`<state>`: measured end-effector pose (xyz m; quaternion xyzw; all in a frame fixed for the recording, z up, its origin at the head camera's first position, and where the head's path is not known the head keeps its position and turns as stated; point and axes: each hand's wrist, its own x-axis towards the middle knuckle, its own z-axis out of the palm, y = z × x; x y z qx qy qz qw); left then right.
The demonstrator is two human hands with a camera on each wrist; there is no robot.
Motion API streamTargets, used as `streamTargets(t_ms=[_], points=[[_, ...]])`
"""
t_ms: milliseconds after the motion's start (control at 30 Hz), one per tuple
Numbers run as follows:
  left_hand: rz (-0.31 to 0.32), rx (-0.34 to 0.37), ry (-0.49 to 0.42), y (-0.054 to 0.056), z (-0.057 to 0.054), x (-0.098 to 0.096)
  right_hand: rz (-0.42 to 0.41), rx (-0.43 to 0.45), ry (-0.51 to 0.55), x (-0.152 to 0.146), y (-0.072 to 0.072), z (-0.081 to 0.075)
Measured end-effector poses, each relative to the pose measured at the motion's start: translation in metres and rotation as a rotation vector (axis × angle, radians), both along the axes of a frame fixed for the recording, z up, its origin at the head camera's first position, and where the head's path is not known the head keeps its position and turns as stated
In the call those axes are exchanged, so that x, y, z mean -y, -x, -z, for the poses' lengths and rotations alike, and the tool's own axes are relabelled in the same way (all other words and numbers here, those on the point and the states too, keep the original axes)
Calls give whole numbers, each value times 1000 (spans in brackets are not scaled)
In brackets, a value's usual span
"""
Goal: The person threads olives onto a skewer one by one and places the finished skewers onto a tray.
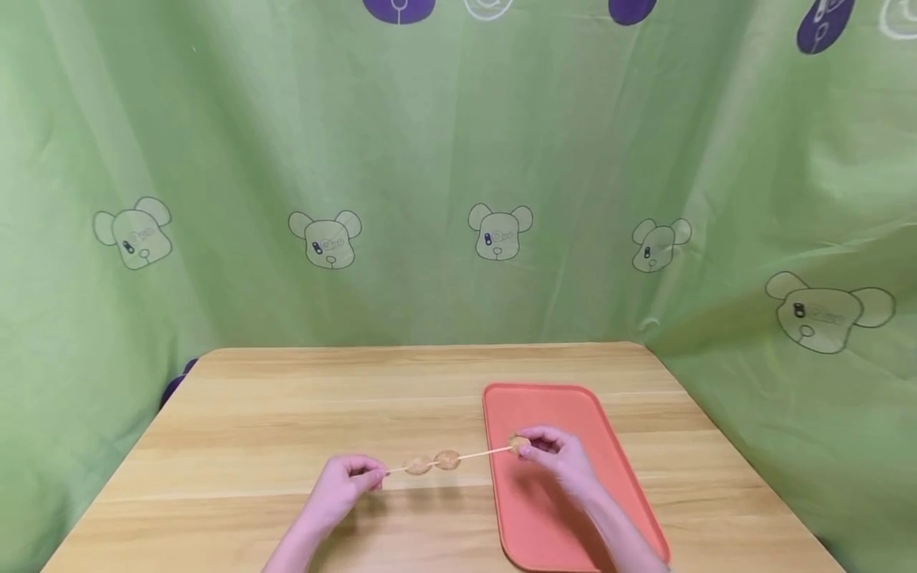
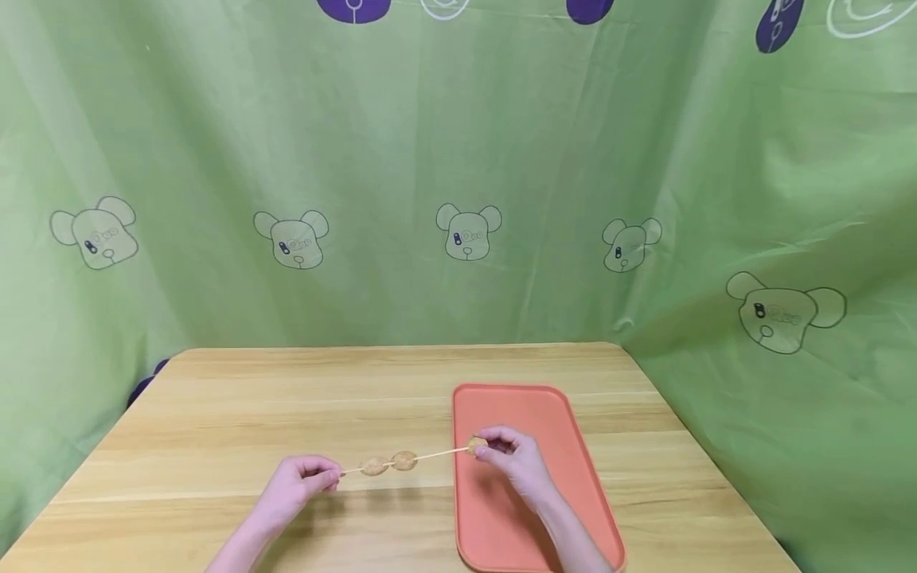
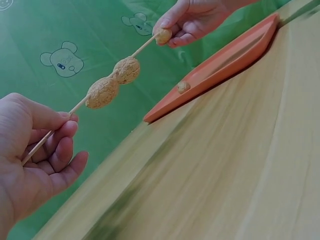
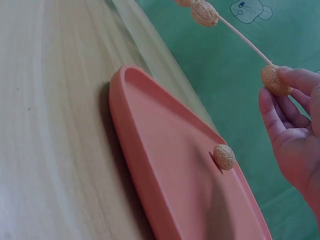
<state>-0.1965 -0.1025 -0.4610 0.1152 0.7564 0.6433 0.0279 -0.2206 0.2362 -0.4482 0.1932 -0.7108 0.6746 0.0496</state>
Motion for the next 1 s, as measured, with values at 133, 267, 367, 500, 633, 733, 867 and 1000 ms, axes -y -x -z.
streamTargets(t_ms=[133,267,367,500,633,733,867,1000], points=[[-16,-3,0,1,-1,-2,-11,-11,8,2,1,0],[-19,-3,-5,1,-1,-4,-27,-17,28,5,1,-1],[-15,-2,-13,2,0,-5,-28,-21,36,6,1,0],[-6,3,-26,3,1,-5,-22,-16,33,7,1,1],[-2,10,-37,3,1,-6,-19,-8,26,7,2,3],[2,14,-49,3,1,-7,-23,-6,29,8,2,4],[22,29,-74,3,3,-10,-50,-1,27,11,1,4],[42,40,-84,3,6,-14,-58,7,15,13,0,5]])
